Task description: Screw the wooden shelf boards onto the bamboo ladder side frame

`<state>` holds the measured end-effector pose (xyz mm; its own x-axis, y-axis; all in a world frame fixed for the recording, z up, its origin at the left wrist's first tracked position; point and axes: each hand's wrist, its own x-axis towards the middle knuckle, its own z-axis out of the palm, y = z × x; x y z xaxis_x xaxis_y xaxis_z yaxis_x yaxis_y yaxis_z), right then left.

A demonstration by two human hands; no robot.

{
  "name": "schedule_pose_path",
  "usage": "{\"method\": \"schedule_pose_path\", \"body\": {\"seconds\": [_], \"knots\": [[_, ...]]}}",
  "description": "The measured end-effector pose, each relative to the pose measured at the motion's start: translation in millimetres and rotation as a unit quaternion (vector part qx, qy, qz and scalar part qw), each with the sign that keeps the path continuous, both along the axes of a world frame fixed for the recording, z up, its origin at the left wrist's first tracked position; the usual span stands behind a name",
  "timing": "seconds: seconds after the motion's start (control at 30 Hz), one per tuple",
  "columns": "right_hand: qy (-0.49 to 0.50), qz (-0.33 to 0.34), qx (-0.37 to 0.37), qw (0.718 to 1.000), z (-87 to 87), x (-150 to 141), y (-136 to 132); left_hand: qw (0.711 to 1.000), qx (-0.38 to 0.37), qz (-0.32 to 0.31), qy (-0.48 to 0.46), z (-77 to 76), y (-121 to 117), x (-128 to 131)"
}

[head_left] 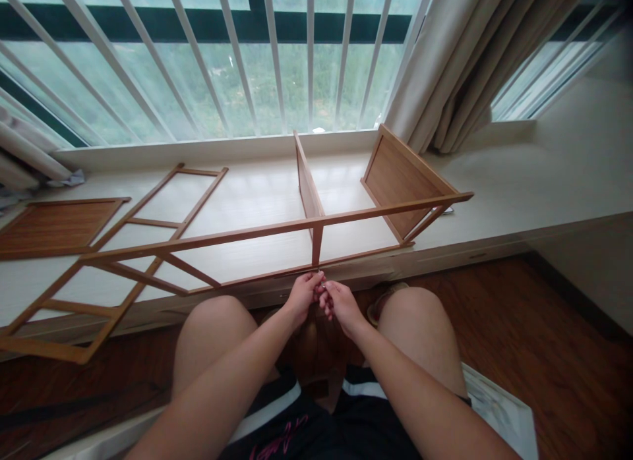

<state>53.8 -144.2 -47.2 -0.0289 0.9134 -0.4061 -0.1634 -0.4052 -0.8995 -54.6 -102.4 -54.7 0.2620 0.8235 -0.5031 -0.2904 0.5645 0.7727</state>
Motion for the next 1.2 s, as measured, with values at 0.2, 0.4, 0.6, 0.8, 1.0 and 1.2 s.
{"method": "schedule_pose_path", "body": {"seconds": [0.2,0.4,0.6,0.8,1.0,1.2], "knots": [[0.006,0.001,0.0,1.0,-2.5,1,1,1.0,0.004,-0.015,-0.012,0.4,-2,1],[-0.051,-0.001,0.041,0.998,-1.7,1,0,1.0,0.017,-0.009,-0.009,1.3,-3,2],[-0.1,-0.008,0.081,0.992,-3.7,2,-1,1.0,0.008,0.0,-0.001,-3.2,0,0],[-0.16,-0.025,0.109,0.981,-4.1,2,-2,1.0,0.012,-0.005,-0.021,-8.7,0,0],[-0.198,-0.024,0.118,0.973,0.2,3,-5,1.0,0.007,-0.011,-0.028,-6.9,0,-1],[-0.232,-0.023,0.13,0.964,1.3,4,-5,0.999,-0.003,-0.002,-0.032,-5.2,0,0]]}}
